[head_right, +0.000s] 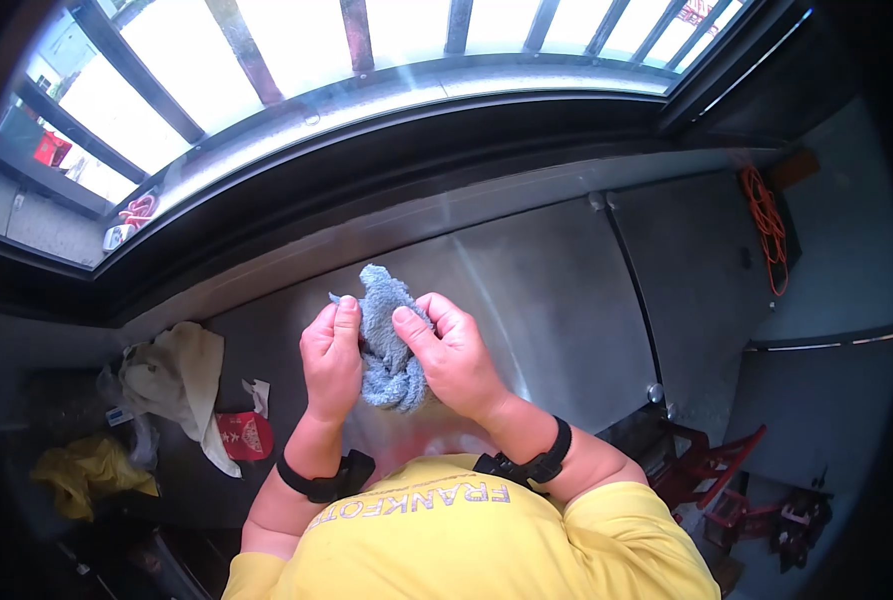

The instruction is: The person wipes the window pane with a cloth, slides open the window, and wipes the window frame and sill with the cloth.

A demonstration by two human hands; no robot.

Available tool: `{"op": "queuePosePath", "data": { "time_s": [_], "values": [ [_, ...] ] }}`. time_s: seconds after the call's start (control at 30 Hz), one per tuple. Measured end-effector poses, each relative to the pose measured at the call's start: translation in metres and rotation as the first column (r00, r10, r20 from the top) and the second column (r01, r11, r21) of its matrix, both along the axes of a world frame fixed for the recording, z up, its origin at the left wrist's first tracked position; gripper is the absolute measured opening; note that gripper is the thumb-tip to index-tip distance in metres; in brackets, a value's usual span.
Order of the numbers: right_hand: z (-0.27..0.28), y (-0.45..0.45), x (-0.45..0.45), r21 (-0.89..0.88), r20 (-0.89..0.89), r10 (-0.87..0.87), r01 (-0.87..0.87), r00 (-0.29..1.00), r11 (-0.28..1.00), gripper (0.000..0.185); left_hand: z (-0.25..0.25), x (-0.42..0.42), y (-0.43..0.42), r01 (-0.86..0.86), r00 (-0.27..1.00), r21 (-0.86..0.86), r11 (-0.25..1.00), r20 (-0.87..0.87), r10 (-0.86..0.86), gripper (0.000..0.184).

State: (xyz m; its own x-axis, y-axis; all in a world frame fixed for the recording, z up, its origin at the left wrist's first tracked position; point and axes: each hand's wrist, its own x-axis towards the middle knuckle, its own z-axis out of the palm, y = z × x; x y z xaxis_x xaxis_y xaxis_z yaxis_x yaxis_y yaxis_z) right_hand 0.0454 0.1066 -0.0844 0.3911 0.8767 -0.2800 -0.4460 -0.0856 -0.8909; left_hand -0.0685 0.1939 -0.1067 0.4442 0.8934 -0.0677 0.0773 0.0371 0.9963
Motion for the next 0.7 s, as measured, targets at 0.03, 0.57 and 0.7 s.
{"op": "queuePosePath", "data": {
  "time_s": [0.03, 0.57, 0.7],
  "values": [
    [-0.001, 0.0, 0.001, -0.005, -0.05, -0.029, 0.029, 0.998, 1.0, 0.016, -0.011, -0.006, 0.005, 0.099, 0.995, -0.067, 0.993, 0.016, -0.098, 0.036],
    [0.004, 0.0, 0.012, 0.033, -0.159, -0.139, 0.146, 0.977, 0.989, 0.014, 0.0, -0.021, 0.005, 0.416, 0.873, -0.484, 0.77, 0.449, -0.19, 0.029],
    [-0.004, -0.003, 0.014, 0.081, -0.028, -0.152, 0.154, 0.988, 0.985, 0.016, 0.006, -0.021, 0.002, 0.447, 0.848, -0.512, 0.734, 0.504, -0.165, 0.029]
  ]
}}
